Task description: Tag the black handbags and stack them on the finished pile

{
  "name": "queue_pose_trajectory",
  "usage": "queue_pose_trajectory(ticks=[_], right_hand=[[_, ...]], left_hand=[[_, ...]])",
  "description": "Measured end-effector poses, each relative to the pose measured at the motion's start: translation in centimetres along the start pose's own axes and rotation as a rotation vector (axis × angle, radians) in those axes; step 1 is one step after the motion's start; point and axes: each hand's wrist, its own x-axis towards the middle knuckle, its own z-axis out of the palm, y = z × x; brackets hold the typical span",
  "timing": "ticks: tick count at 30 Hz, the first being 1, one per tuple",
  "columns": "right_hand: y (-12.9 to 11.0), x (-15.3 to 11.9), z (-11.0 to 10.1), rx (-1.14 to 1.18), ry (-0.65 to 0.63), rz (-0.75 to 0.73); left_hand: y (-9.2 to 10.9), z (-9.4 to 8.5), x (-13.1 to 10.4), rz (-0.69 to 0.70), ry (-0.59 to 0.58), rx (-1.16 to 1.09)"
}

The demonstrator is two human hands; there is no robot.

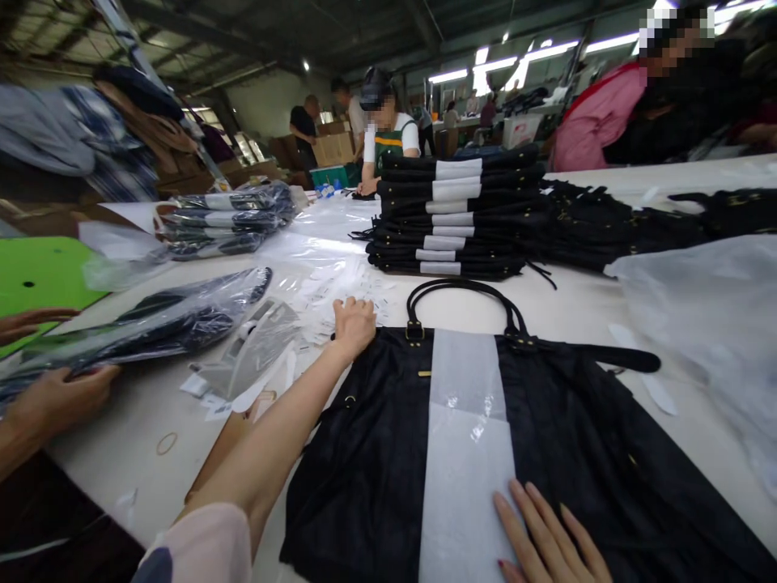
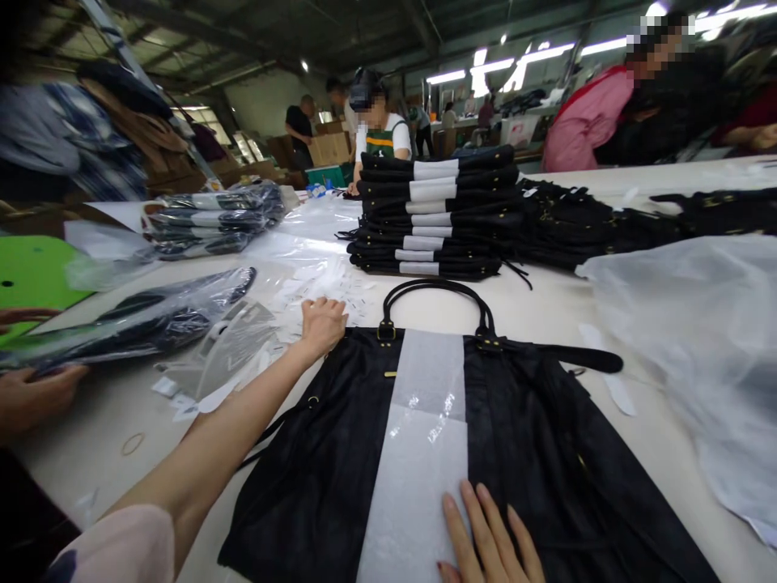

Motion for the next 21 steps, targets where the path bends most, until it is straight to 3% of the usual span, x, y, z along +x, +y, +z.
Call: queue_pose_trajectory(ticks=[4,7,10,13,18,21], right_hand=[[0.6,1.0,-1.7,0.037,-0.038,-0.020],[2.3,1.2,-3.6,0.041,-0.095,-0.009],[4.0,0.4,-5.0,-0.049,-0.146,0.101],[4.3,-1.2,-5.7,-0.076,-0.185,0.116],[2.7,-4.4,-7.2,0.010,-0.240,0.141],[2.6,-4.5,-8.7,0.094,-0.283,0.156]], left_hand=[[4.0,1.5,0.3,0.152,-0.286,-0.111],[5.6,2.5,0.6,0.134,-0.316,-0.146],[6.0,2.9,1.0,0.047,-0.317,-0.195],[5.8,2.6,1.2,-0.026,-0.404,-0.318],[5.4,1.6,-0.9,0.032,-0.512,-0.439],[5.4,1.1,-2.3,0.056,-0.534,-0.516]])
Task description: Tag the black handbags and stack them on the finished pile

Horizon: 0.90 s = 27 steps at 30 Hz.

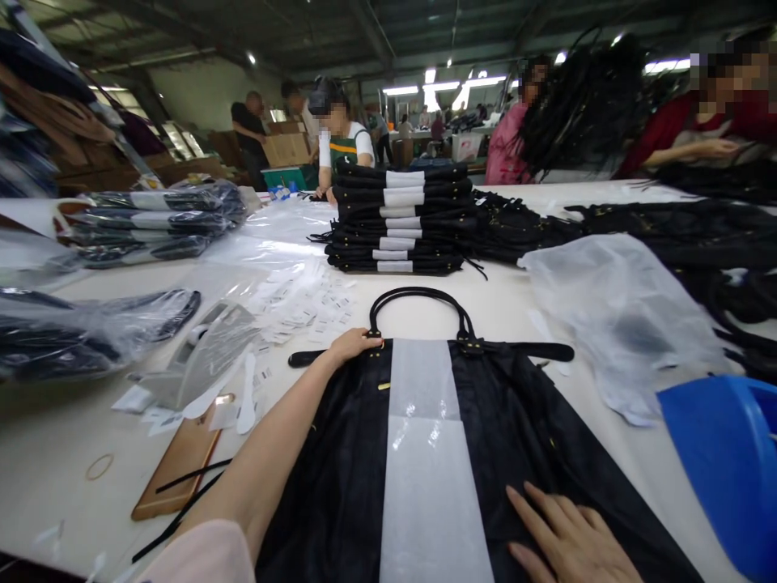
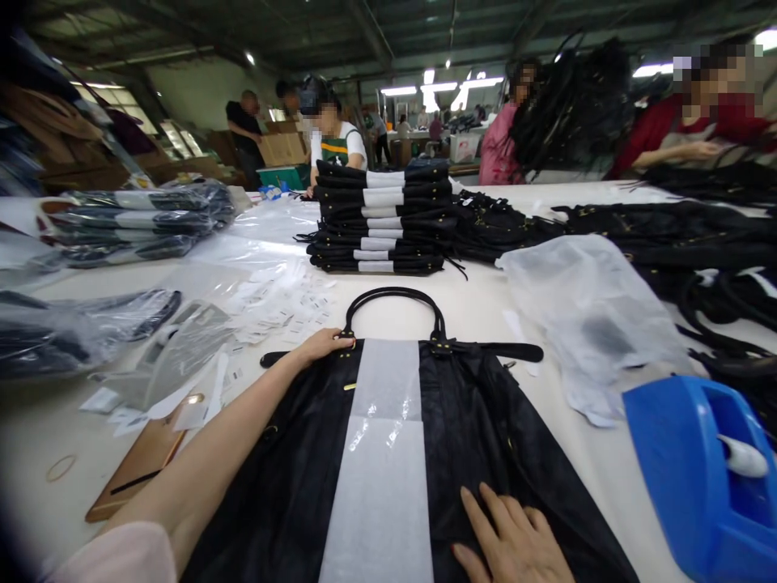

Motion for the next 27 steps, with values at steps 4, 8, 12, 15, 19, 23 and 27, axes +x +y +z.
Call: queue_pose_trajectory(ticks=[4,8,12,15,19,23,27], right_hand=[[1.4,4.7,-2.1,0.115,-0.111,0.138],[4.3,13.5,-0.7,0.109,-0.093,0.219],[7.5,20.8,4.6,0.023,-0.100,0.323],[9.6,25.1,8.1,0.004,-0.110,0.326],[11.1,30.4,11.1,-0.038,-0.123,0.288],[11.3,34.8,13.4,-0.006,-0.186,0.309],[11.8,37.9,15.0,0.005,-0.196,0.273]], left_hand=[[1.0,0.2,0.2,-0.034,-0.005,-0.013],[2.8,1.4,0.8,-0.143,0.122,0.058],[3.9,3.9,0.3,-0.247,0.344,0.120],[3.8,5.3,0.0,-0.262,0.467,0.153],[3.2,6.0,0.0,-0.225,0.579,0.171],[2.9,6.2,0.2,-0.212,0.622,0.147],[2.7,6.5,0.2,-0.201,0.593,0.097]])
